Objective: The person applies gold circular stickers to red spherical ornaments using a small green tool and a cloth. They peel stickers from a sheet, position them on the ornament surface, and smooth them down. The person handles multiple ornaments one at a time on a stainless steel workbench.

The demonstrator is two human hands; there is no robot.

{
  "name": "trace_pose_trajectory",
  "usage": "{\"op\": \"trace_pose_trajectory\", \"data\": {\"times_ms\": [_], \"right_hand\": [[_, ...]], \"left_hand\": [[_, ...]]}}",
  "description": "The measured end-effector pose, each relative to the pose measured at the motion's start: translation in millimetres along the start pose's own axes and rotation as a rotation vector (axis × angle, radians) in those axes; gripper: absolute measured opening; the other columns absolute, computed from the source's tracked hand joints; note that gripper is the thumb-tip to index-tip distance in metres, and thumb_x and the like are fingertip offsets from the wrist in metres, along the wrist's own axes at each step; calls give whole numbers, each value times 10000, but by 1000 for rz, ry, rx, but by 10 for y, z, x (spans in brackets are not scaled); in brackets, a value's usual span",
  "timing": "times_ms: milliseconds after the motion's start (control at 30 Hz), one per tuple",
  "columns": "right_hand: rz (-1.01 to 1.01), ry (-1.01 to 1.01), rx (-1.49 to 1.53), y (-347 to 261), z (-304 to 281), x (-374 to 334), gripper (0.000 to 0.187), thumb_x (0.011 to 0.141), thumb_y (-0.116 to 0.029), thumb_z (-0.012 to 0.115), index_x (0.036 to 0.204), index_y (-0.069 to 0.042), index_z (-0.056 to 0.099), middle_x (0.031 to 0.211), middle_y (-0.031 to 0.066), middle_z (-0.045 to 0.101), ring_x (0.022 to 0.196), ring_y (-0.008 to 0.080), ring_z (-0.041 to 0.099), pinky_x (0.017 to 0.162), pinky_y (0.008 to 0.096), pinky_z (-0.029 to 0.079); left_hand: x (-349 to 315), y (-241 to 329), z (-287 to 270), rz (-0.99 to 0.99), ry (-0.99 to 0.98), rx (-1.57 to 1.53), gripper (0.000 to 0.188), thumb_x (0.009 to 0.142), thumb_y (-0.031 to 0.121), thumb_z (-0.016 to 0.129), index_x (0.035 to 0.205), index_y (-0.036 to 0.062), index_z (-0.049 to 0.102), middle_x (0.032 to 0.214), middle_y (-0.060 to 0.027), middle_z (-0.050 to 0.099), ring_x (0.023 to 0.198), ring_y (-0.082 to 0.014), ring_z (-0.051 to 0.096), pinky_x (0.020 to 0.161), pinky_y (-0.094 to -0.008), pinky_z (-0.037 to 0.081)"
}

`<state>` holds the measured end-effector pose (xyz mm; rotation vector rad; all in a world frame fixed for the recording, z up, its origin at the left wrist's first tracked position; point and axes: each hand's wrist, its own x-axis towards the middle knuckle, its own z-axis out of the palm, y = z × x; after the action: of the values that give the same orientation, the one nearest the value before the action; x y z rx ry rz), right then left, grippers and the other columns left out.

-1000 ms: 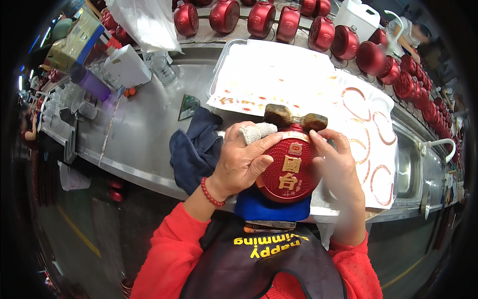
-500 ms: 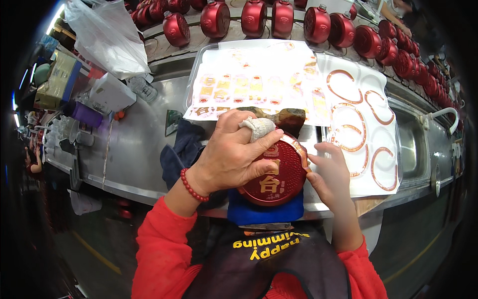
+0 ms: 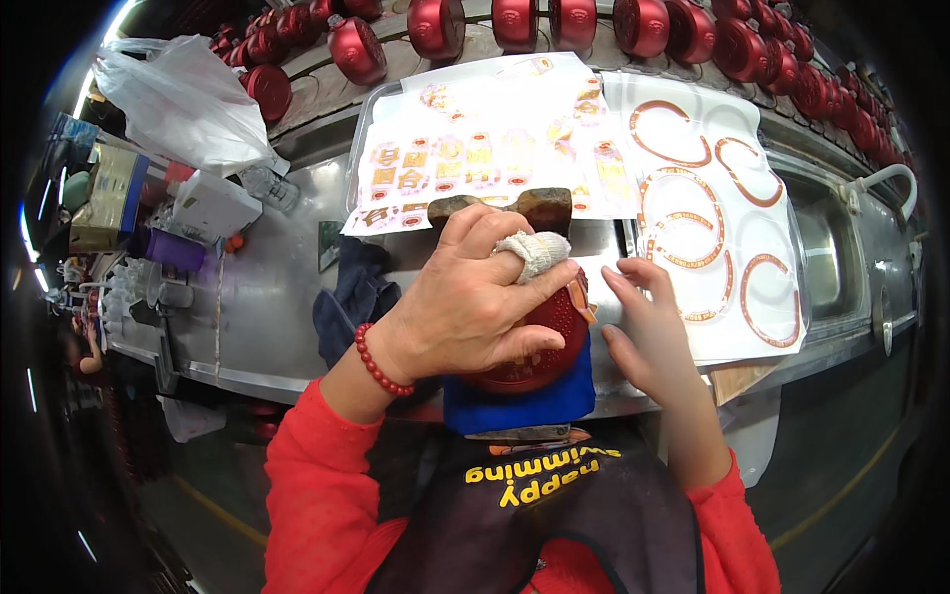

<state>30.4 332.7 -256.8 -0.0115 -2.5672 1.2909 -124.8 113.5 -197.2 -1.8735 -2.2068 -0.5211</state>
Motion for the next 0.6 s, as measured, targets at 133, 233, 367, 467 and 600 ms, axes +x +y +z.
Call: {"op": "trace_pose_trajectory", "data": {"times_ms": [133,233,367,467,600], "right_hand": [[-95,-42,17,131,163,30,328,764,9,726,1090,-24,709,1326,214,531,1171,383,552,995,460,476],[-133,106,-103,134,126,-29,248,747,-2,740,991,-27,709,1318,212,538,1185,388,547,981,456,476],[-305,134,-318,-93,-162,-259,239,734,-28,768,968,-41,720,1285,197,563,1151,385,571,950,459,486],[-383,-282,-33,-265,-412,-426,326,756,-44,784,1080,-47,739,1299,196,579,1161,386,591,970,468,493],[-273,-188,86,-228,-461,-327,417,799,0,739,1213,-32,709,1311,205,578,1179,385,591,981,455,494]], "left_hand": [[42,71,-26,12,-53,20,624,920,598,621,1318,122,694,1276,-82,681,1182,-320,537,1084,-497,365],[49,98,-30,-3,-47,31,622,922,596,618,1323,125,691,1283,-80,679,1188,-319,537,1090,-497,361],[54,171,-6,-4,-36,2,588,884,543,655,1286,116,695,1242,-68,689,1212,-298,530,1106,-509,348],[49,331,17,26,-50,-62,561,856,501,679,1237,90,695,1235,-74,682,1232,-290,532,1112,-513,335],[-31,501,-59,96,-101,-242,515,892,511,680,1184,88,709,1142,-84,693,1190,-298,566,1094,-525,350]]}}
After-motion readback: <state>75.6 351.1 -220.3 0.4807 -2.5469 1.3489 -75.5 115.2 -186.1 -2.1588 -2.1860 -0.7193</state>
